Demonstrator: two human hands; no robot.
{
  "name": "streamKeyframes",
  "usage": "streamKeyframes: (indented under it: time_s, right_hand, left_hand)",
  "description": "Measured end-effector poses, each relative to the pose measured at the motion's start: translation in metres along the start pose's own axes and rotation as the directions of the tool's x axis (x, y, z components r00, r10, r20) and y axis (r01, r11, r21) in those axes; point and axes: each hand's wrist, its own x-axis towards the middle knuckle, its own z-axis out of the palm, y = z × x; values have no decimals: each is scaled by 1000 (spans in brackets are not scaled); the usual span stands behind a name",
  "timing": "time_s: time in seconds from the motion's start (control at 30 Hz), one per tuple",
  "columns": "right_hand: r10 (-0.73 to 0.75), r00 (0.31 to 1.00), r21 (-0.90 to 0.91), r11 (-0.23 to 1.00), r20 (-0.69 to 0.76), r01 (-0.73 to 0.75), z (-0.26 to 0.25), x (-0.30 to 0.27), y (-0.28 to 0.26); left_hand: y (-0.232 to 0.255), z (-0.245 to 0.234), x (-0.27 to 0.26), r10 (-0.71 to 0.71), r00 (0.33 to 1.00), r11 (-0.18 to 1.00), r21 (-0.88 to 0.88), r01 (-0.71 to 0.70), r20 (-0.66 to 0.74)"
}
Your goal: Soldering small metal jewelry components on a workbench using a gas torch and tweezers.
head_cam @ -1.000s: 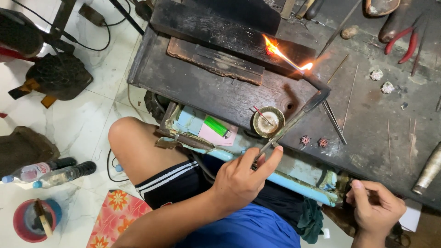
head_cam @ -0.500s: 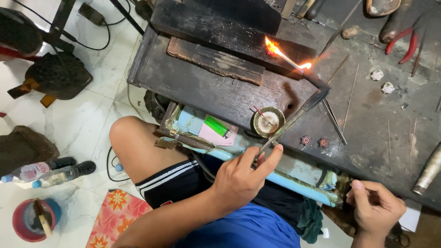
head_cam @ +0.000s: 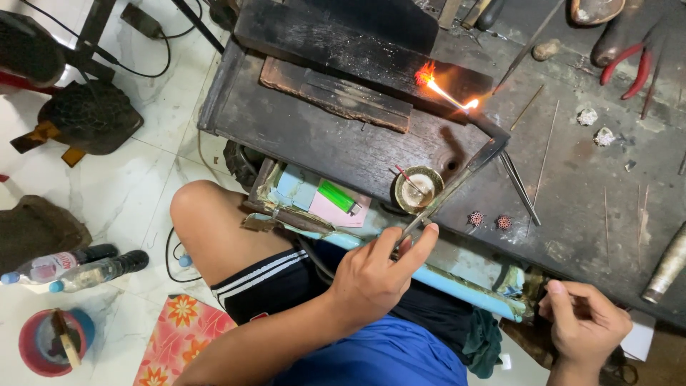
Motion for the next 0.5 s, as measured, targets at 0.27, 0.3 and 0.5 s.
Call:
streamKeyframes:
  time_s: [0.27,0.3,0.5]
  right_hand:
    - [31,999,14,999,-10,-31,1,-1,1]
    - [49,999,27,998,-16,-49,1,-1,2]
    - [14,1000,-21,1000,-11,-14,1,0,0]
  left_hand:
    - [-1,4,-2,-1,1000,1000,-21,1,-6]
    - [-2,5,-2,-6,1000,1000,-28,6,-7]
    - [-8,5,3,-26,999,999,-21,25,-41]
